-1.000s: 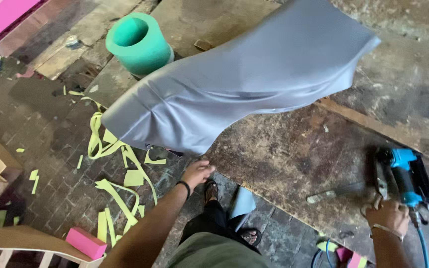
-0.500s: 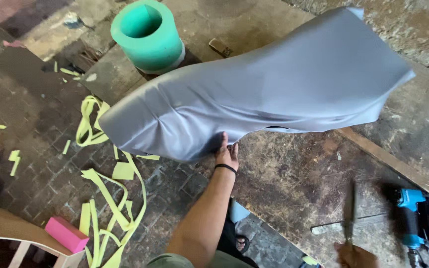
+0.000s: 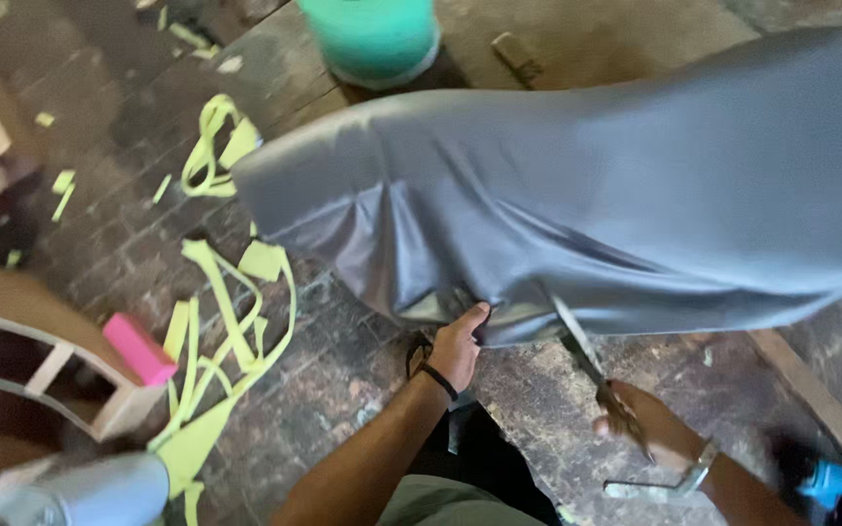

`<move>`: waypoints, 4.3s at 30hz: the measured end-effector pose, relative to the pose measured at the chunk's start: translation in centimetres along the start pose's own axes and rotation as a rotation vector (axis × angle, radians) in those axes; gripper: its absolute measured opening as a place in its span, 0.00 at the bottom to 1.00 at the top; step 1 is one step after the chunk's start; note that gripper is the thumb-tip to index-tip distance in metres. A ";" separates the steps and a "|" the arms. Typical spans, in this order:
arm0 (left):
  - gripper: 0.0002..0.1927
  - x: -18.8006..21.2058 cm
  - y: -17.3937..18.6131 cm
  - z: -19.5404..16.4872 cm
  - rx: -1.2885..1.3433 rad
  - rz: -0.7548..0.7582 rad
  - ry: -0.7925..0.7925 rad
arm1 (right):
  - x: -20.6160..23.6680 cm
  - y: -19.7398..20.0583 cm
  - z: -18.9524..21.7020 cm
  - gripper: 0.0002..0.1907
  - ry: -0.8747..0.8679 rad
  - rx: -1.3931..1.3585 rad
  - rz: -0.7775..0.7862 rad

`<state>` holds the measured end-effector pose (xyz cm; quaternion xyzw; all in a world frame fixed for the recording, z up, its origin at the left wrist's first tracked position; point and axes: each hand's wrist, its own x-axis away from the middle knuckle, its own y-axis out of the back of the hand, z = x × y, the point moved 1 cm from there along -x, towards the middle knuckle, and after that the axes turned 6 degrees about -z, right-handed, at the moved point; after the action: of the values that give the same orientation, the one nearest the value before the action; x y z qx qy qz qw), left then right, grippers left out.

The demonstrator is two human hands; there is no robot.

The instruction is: The person stretches and smooths gray upholstery fabric over a curved chair frame, then uses a pneumatic staple gun to secure the fabric along the edges. The person repeatedly trims excess fabric with scissors and re-staples sections to achieve a tight fit.

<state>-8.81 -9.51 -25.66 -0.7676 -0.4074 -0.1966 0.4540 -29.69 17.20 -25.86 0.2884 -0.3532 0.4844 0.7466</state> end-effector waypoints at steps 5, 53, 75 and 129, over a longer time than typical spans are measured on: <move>0.31 -1.3 0.6 1.3 -0.019 -0.247 -0.002 | 0.8 2.7 5.6 0.20 0.091 0.838 -0.063; 0.32 0.1 -0.5 1.0 -0.657 -0.455 -0.287 | -3.1 -16.5 41.3 0.28 0.110 1.728 0.163; 0.17 3.3 4.8 1.4 -1.891 0.437 -0.458 | -3.6 -28.3 40.4 0.23 0.150 1.629 0.222; 0.21 -5.2 -6.4 -31.0 -1.726 1.734 -1.286 | -4.5 -39.8 24.3 0.26 0.495 -1.208 -0.593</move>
<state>-14.96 -36.80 -9.87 -0.7636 0.3095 0.3437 -0.4506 -0.12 -18.42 -18.75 -0.2100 -0.2869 0.0322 0.9341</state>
